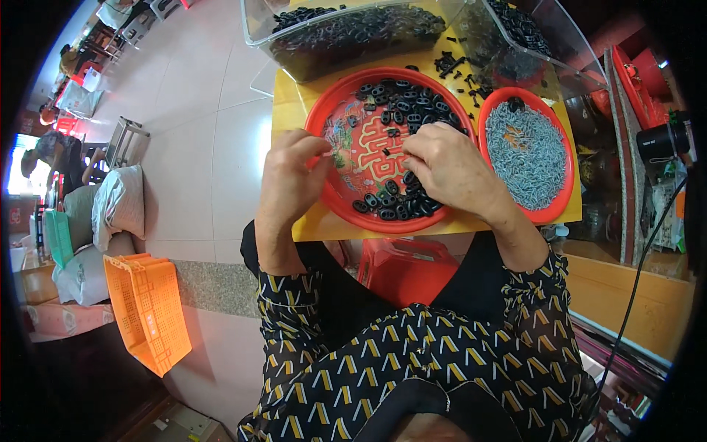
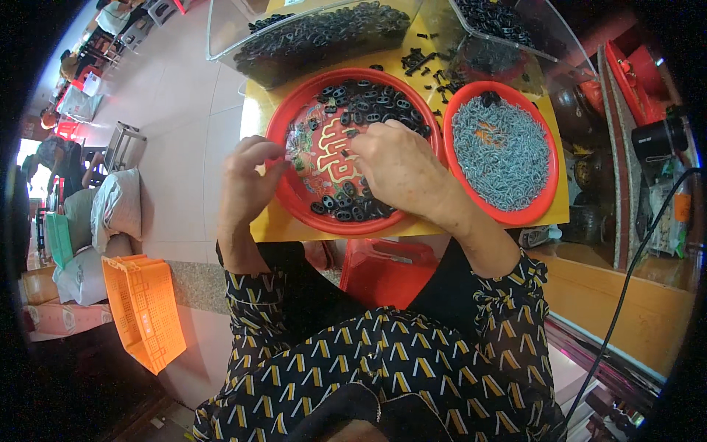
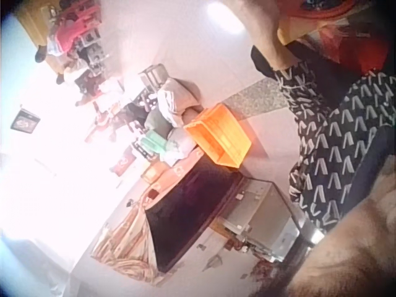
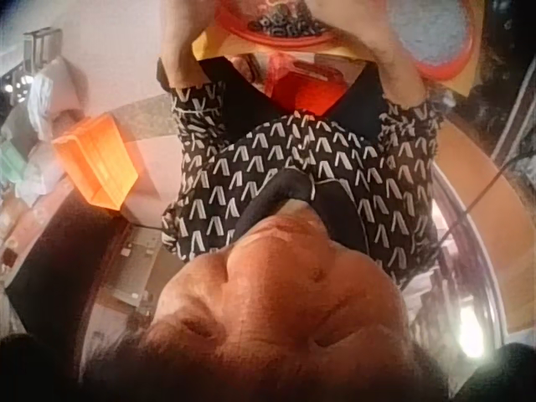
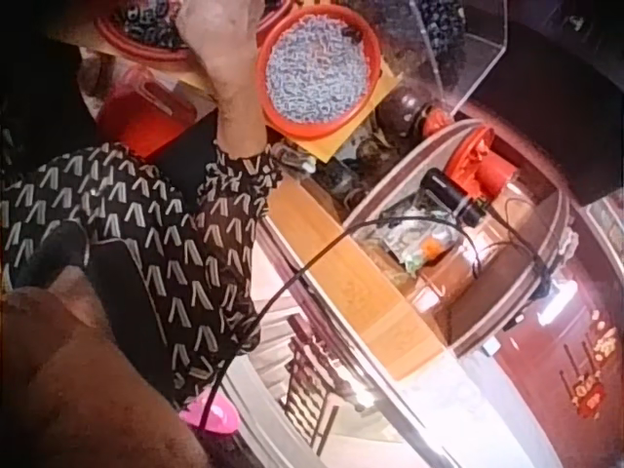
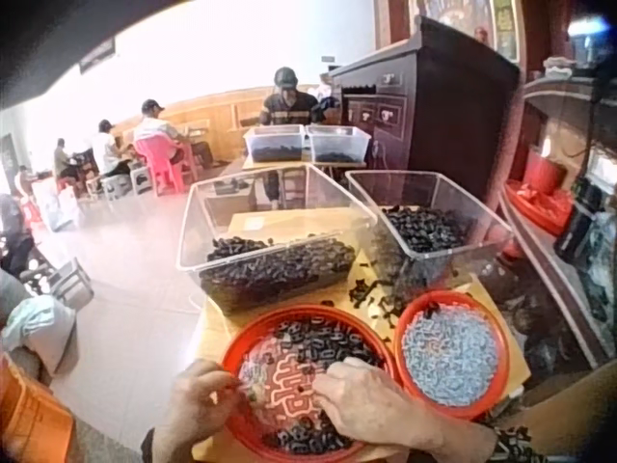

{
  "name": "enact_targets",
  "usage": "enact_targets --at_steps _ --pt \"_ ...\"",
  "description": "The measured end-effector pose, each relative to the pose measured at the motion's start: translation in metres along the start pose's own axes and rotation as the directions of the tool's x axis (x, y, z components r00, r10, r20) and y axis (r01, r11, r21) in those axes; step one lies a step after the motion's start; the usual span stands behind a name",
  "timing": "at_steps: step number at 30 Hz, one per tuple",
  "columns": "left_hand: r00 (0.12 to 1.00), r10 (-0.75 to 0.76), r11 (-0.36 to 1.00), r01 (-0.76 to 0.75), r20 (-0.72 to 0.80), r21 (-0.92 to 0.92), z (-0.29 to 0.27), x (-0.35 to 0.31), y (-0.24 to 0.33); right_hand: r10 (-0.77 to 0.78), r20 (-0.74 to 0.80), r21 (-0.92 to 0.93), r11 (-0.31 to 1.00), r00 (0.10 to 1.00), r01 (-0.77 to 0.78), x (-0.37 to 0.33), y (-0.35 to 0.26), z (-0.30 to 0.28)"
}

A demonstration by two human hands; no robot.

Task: The person assembles small black padlocks by hand, inserting metal pins into lock bodies and placing the completed units into a red tray. The process is repeated continuously with components drawn from nearby containers.

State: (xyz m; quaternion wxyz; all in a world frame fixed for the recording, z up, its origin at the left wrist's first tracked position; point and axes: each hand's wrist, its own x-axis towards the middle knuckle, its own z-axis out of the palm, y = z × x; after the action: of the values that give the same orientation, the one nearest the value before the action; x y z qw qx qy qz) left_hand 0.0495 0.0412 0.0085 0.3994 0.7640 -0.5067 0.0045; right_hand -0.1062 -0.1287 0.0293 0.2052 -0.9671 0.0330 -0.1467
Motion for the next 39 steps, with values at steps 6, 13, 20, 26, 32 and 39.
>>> enact_targets --at_steps 6,13,20,26,32,39 --pt "0.995 0.095 0.954 -0.101 0.035 0.283 0.028 0.017 0.008 0.080 0.008 -0.036 0.996 0.997 -0.079 -0.006 0.008 -0.008" --pt "0.994 0.020 0.880 -0.069 0.107 0.471 0.041 0.028 0.007 0.055 0.077 0.019 0.998 0.996 -0.056 -0.012 0.007 -0.006" --pt "0.989 -0.021 0.898 -0.046 0.148 0.437 0.051 0.028 0.010 0.064 0.046 -0.018 0.998 0.997 -0.063 -0.013 0.019 -0.007" --pt "0.984 0.011 0.896 -0.088 0.178 0.435 0.042 0.021 0.008 -0.081 0.062 -0.009 0.997 0.995 0.082 0.000 0.003 -0.002" --pt "0.987 0.005 0.965 -0.046 0.158 0.259 0.043 0.024 0.013 -0.146 0.187 -0.019 0.988 0.971 0.152 0.000 -0.022 0.027" --pt "0.995 -0.035 0.997 0.029 0.089 0.067 0.041 0.023 0.007 -0.138 0.296 -0.063 0.985 0.945 0.164 0.009 -0.026 0.024"
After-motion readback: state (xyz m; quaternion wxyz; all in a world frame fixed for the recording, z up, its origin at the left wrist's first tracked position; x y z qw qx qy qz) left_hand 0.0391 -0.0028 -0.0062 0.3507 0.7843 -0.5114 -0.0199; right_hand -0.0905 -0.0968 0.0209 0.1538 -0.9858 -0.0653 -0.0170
